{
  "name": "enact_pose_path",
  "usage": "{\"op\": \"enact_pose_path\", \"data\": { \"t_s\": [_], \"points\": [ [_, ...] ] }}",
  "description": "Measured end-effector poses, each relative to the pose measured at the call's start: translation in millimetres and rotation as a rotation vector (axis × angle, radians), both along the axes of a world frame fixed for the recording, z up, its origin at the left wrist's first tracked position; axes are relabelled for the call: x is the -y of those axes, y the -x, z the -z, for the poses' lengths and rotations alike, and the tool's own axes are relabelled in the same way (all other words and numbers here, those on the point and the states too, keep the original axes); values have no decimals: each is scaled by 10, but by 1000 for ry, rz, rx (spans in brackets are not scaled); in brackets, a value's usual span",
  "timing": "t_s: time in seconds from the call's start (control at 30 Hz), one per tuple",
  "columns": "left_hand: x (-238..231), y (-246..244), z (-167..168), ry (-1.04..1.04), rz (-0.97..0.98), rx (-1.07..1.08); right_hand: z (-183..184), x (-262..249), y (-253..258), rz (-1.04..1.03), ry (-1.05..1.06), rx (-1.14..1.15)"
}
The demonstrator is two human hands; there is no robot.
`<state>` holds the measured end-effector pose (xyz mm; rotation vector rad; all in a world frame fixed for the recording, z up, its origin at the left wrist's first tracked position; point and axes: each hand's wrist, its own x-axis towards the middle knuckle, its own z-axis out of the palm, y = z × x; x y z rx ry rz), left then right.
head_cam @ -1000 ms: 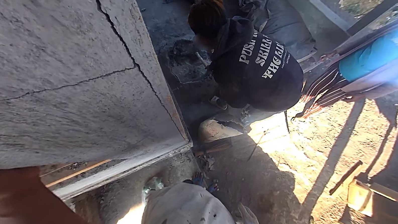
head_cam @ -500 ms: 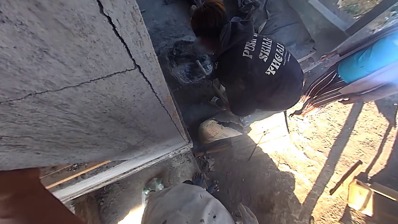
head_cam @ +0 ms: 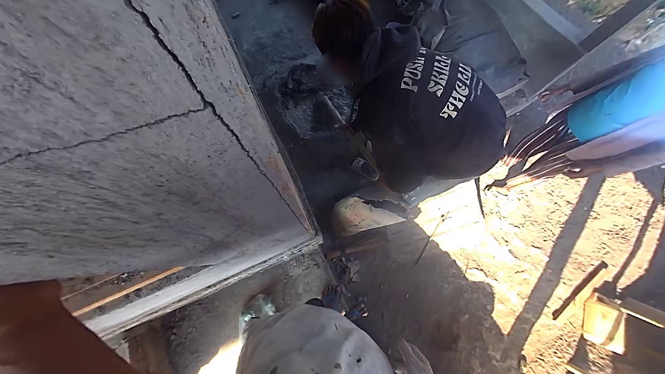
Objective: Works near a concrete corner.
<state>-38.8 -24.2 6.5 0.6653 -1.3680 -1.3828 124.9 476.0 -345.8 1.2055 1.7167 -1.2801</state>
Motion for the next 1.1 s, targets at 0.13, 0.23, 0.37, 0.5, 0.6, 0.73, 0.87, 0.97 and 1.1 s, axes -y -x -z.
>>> {"op": "enact_pose_path", "data": {
  "t_s": [0.13,0.23,0.37,0.5,0.6,0.73,0.87,0.97,1.1],
  "points": [
    [3,8,-11,2,4,-25,16,-7,9,-5,2,-9],
    [29,27,-12,42,-5,-52,-2,-14,40,-7,1,-8],
    [35,11,11,47,17,-24,14,-34,80,-2,4,-11],
    [30,27,-2,55,-11,-52,18,-49,113,2,0,-8],
    [19,16,7,47,12,-29,-5,-61,125,-10,8,-2],
    [40,6,24,51,23,-15,0,-57,126,-9,11,5],
    [37,16,10,36,13,-43,51,-54,107,-11,16,1],
    [56,24,16,48,-3,-78,44,-51,114,-10,19,-11],
    [37,35,-1,51,-8,-81,37,-65,135,-21,16,-21]
  ]
}}
